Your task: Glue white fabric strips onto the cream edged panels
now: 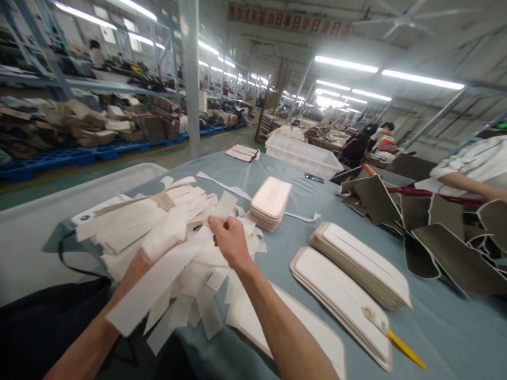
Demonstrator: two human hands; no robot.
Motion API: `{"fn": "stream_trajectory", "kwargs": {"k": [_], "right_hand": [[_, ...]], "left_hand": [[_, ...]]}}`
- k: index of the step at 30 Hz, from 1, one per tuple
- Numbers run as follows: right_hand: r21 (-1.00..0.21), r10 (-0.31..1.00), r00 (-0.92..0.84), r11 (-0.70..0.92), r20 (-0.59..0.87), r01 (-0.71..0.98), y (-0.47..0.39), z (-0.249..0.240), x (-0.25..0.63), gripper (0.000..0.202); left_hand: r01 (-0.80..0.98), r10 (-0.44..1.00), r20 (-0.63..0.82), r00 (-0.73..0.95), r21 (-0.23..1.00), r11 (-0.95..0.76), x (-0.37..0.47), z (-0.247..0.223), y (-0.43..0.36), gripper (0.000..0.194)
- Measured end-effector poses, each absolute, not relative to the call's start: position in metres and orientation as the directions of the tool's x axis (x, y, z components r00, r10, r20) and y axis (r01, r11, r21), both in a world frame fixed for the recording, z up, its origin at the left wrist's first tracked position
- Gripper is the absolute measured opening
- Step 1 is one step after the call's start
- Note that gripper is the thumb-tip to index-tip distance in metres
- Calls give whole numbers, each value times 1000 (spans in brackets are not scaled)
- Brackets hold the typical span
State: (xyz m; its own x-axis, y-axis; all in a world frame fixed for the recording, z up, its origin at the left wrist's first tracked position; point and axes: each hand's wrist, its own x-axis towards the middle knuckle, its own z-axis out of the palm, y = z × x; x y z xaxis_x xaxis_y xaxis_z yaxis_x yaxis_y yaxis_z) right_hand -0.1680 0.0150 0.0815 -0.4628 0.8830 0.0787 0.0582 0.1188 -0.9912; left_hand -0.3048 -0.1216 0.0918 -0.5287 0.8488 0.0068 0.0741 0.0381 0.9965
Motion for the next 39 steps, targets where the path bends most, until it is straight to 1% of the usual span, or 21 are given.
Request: {"fn": "stream_trajectory", "kwargs": {"k": [2, 4, 5, 7, 8, 9, 10, 11, 12, 13, 15, 16, 18, 20, 24, 26, 28, 30, 33, 36, 39], "right_hand": [[-980, 901, -420, 164, 104, 110, 25, 81, -166, 53], [-908, 911, -394, 265, 124, 326, 35, 86, -164, 53], [-821, 915, -385, 309, 119, 480, 39, 91, -163, 54], [-580, 929, -359, 338, 83, 741, 44, 101, -161, 57], [-482, 935, -346, 336, 71, 809, 44, 107, -161, 59], [-438, 937, -342, 335, 66, 834, 41, 113, -162, 60], [-453, 933, -354, 344, 66, 823, 36, 117, -162, 62], [-520, 918, -391, 366, 66, 772, 30, 121, -164, 64], [-625, 890, -452, 387, 61, 678, 23, 123, -166, 63], [-745, 851, -524, 379, 47, 549, 15, 123, -168, 61], [-930, 762, -647, 252, 19, 269, 0, 121, -174, 56], [-973, 731, -683, 166, 11, 162, -6, 118, -178, 54], [-998, 699, -715, 52, 2, 48, -14, 113, -182, 51], [-998, 696, -717, 52, 22, 20, -15, 108, -184, 48], [-983, 735, -668, 180, 117, 25, -8, 104, -178, 45], [-980, 744, -659, 192, 111, 51, -2, 103, -174, 41], [-978, 756, -649, 189, 87, 90, 3, 101, -170, 41], [-973, 781, -619, 197, 80, 122, 10, 97, -165, 46], [-954, 846, -523, 235, 108, 184, 23, 88, -159, 48], [-894, 907, -395, 292, 147, 339, 37, 79, -157, 49], [-766, 954, -267, 271, 134, 582, 47, 79, -157, 52]], "left_hand": [[127, 848, 51, -527, 992, 20, -308, 92, -123, 47], [187, 857, 94, -507, 982, 3, -311, 91, -125, 47], [212, 862, 113, -494, 977, -7, -313, 91, -126, 47], [254, 864, 136, -485, 967, -9, -315, 90, -127, 46], [273, 863, 141, -484, 962, -4, -316, 90, -127, 46], [289, 863, 143, -484, 957, 4, -316, 90, -127, 46], [300, 864, 144, -483, 954, 9, -316, 89, -127, 45], [307, 865, 146, -479, 952, 10, -315, 89, -126, 45], [304, 868, 146, -474, 953, 6, -314, 88, -125, 43], [293, 872, 142, -468, 956, 1, -312, 87, -123, 42], [259, 884, 119, -453, 966, 3, -310, 85, -121, 39], [244, 891, 100, -443, 970, 13, -309, 84, -121, 38], [231, 905, 66, -420, 972, 36, -307, 82, -121, 41], [223, 909, 57, -414, 974, 40, -305, 81, -122, 45], [126, 900, 13, -437, 991, 47, -304, 79, -126, 53], [81, 889, -18, -458, 995, 62, -305, 78, -127, 56], [70, 869, 2, -494, 997, 37, -306, 77, -126, 55], [80, 846, 53, -530, 997, -13, -307, 76, -125, 54], [103, 817, 82, -571, 994, -28, -309, 76, -125, 56], [113, 834, 16, -552, 992, 56, -311, 76, -127, 58], [123, 852, -5, -524, 989, 82, -311, 75, -129, 59]]}}
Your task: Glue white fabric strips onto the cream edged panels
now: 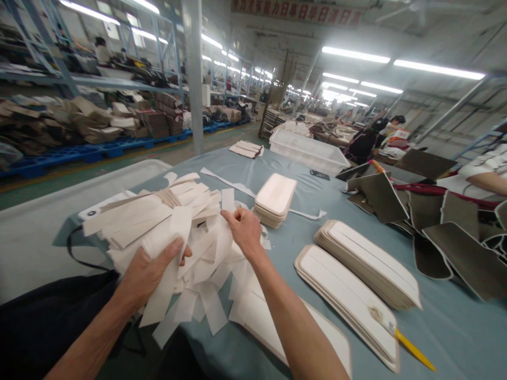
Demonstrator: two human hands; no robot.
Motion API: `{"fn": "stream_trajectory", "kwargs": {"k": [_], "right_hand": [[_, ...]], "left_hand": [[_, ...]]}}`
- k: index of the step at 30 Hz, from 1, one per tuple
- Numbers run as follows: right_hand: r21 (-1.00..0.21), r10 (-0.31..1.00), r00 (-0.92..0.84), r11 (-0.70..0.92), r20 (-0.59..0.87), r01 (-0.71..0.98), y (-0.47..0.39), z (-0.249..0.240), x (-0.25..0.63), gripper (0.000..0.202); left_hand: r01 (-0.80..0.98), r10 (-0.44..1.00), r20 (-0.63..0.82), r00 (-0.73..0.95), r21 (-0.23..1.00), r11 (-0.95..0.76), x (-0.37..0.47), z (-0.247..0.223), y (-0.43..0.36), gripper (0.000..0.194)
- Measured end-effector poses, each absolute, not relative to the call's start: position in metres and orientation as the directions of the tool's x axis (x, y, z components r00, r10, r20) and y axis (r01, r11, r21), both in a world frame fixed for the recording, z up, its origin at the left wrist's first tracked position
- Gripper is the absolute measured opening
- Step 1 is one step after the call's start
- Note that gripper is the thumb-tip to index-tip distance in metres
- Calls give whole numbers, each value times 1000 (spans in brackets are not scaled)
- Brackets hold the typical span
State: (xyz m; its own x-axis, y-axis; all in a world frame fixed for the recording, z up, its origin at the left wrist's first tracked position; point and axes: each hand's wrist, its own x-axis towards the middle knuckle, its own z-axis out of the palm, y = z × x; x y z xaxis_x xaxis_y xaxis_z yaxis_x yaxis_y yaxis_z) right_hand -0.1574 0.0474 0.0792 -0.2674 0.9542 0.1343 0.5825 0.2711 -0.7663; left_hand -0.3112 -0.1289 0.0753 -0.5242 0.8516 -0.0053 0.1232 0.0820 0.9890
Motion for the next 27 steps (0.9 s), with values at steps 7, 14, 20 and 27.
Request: {"fn": "stream_trajectory", "kwargs": {"k": [7, 14, 20, 27], "right_hand": [[-685, 944, -294, 313, 149, 658, 29, 110, -160, 69], [-994, 704, -710, 85, 11, 68, -21, 106, -183, 47], [-984, 785, -610, 173, 110, 46, -13, 99, -181, 46], [-986, 754, -651, 159, 93, 42, -4, 92, -176, 46]], "left_hand": [[176, 859, 68, -508, 984, 26, -309, 79, -128, 48], [185, 875, 75, -479, 983, 17, -308, 77, -125, 48], [119, 837, 113, -536, 991, -57, -308, 80, -126, 53], [92, 829, 59, -556, 996, -10, -308, 74, -123, 57]]}}
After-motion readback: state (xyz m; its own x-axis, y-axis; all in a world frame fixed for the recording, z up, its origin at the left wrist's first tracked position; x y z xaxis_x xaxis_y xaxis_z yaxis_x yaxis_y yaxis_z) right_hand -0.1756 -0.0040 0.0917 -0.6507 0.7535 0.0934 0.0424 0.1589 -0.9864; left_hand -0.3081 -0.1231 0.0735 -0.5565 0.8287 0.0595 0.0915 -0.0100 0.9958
